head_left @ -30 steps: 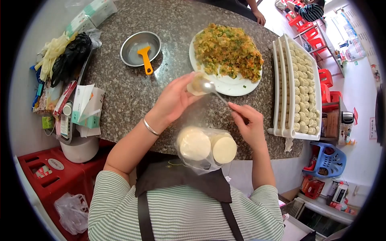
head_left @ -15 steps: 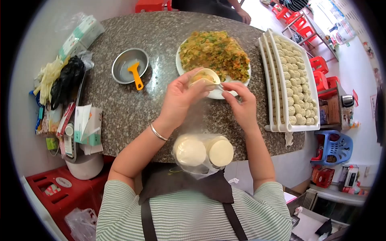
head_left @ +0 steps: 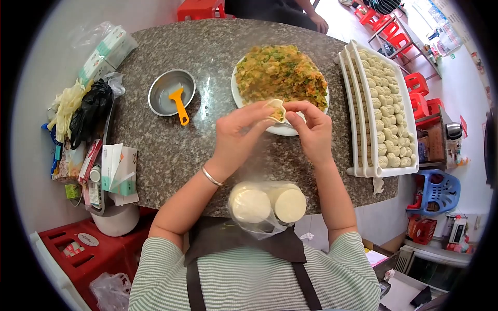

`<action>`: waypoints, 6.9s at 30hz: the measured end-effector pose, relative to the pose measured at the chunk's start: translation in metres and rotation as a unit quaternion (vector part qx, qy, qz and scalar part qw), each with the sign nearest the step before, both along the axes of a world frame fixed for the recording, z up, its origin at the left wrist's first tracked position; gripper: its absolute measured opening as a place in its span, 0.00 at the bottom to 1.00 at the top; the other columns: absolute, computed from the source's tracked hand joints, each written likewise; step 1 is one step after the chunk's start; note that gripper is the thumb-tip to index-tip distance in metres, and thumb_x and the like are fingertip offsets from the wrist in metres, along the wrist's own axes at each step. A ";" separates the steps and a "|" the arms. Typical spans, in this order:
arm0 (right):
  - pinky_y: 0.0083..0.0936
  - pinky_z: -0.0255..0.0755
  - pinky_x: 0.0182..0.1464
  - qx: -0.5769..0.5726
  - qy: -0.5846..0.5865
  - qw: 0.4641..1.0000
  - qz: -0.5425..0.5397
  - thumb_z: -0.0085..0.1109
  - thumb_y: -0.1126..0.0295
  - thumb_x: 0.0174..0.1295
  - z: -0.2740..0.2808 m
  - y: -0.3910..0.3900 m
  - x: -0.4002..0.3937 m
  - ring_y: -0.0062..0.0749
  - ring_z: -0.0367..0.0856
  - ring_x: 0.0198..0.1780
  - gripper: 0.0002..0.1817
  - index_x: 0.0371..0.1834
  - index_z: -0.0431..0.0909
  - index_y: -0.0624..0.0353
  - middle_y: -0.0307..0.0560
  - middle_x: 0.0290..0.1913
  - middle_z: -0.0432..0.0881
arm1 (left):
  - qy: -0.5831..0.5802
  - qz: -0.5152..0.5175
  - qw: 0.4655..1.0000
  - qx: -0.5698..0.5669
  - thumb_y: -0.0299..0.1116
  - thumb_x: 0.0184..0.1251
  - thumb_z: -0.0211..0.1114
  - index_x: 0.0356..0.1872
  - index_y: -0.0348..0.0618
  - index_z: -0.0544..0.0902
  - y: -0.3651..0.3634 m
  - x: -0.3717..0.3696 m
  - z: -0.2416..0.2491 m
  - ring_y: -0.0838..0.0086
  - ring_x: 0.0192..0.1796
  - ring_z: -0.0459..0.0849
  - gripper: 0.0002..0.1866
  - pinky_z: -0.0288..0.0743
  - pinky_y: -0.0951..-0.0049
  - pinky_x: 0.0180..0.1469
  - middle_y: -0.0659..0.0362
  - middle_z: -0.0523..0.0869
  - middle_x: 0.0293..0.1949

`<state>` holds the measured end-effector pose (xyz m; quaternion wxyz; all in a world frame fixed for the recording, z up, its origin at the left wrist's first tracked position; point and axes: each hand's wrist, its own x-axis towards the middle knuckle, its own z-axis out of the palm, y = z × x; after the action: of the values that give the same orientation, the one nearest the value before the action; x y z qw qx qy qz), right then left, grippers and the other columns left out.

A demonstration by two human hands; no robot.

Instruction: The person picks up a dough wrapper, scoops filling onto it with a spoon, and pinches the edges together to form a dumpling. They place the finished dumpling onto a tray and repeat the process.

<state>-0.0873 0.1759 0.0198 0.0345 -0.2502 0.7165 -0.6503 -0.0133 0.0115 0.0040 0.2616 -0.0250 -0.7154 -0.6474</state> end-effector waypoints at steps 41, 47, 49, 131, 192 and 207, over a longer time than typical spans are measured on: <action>0.28 0.72 0.48 0.063 0.122 0.988 -0.066 0.63 0.75 0.59 -0.009 0.003 0.007 0.36 0.81 0.42 0.05 0.36 0.82 0.64 0.49 0.36 0.83 | -0.079 -0.053 0.988 0.119 0.24 0.62 0.69 0.48 0.35 0.84 0.006 0.001 -0.007 0.74 0.47 0.87 0.13 0.81 0.74 0.51 0.53 0.88 0.46; 0.26 0.72 0.48 0.041 -0.024 0.999 0.015 0.63 0.75 0.59 -0.006 0.008 0.002 0.31 0.81 0.41 0.05 0.35 0.81 0.65 0.46 0.35 0.83 | -0.041 -0.099 0.985 0.139 0.22 0.63 0.68 0.42 0.34 0.86 0.006 0.003 -0.006 0.73 0.48 0.86 0.08 0.81 0.74 0.51 0.53 0.87 0.47; 0.27 0.72 0.47 0.061 0.055 0.997 -0.008 0.63 0.74 0.58 -0.002 0.005 0.006 0.33 0.81 0.40 0.05 0.34 0.80 0.65 0.47 0.35 0.83 | -0.046 -0.096 0.986 0.128 0.22 0.63 0.68 0.41 0.34 0.87 0.007 0.003 -0.006 0.74 0.47 0.86 0.07 0.81 0.75 0.51 0.53 0.88 0.47; 0.28 0.72 0.47 0.103 0.140 0.985 -0.011 0.62 0.75 0.59 -0.006 0.001 0.013 0.38 0.80 0.41 0.05 0.34 0.78 0.65 0.50 0.36 0.81 | -0.074 -0.034 0.991 0.102 0.25 0.62 0.69 0.37 0.35 0.87 0.013 0.003 -0.015 0.74 0.44 0.86 0.05 0.80 0.74 0.49 0.55 0.88 0.42; 0.23 0.69 0.45 0.123 0.102 0.987 -0.004 0.59 0.72 0.65 -0.011 0.002 0.011 0.27 0.76 0.39 0.05 0.37 0.77 0.64 0.42 0.35 0.78 | -0.070 -0.068 0.990 0.105 0.25 0.63 0.68 0.40 0.35 0.86 0.011 0.000 -0.023 0.77 0.42 0.85 0.07 0.79 0.76 0.46 0.58 0.88 0.40; 0.21 0.69 0.43 0.054 -0.046 0.997 -0.012 0.58 0.71 0.68 -0.017 0.003 0.010 0.23 0.75 0.38 0.06 0.38 0.77 0.64 0.40 0.34 0.79 | -0.137 -0.100 0.976 0.138 0.26 0.62 0.68 0.38 0.35 0.86 0.006 -0.002 -0.020 0.76 0.43 0.85 0.06 0.78 0.74 0.47 0.57 0.87 0.39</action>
<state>-0.0768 0.1791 0.0026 0.0730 -0.2088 0.7512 -0.6219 -0.0154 0.0174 -0.0164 0.0958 0.0284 -0.6418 -0.7603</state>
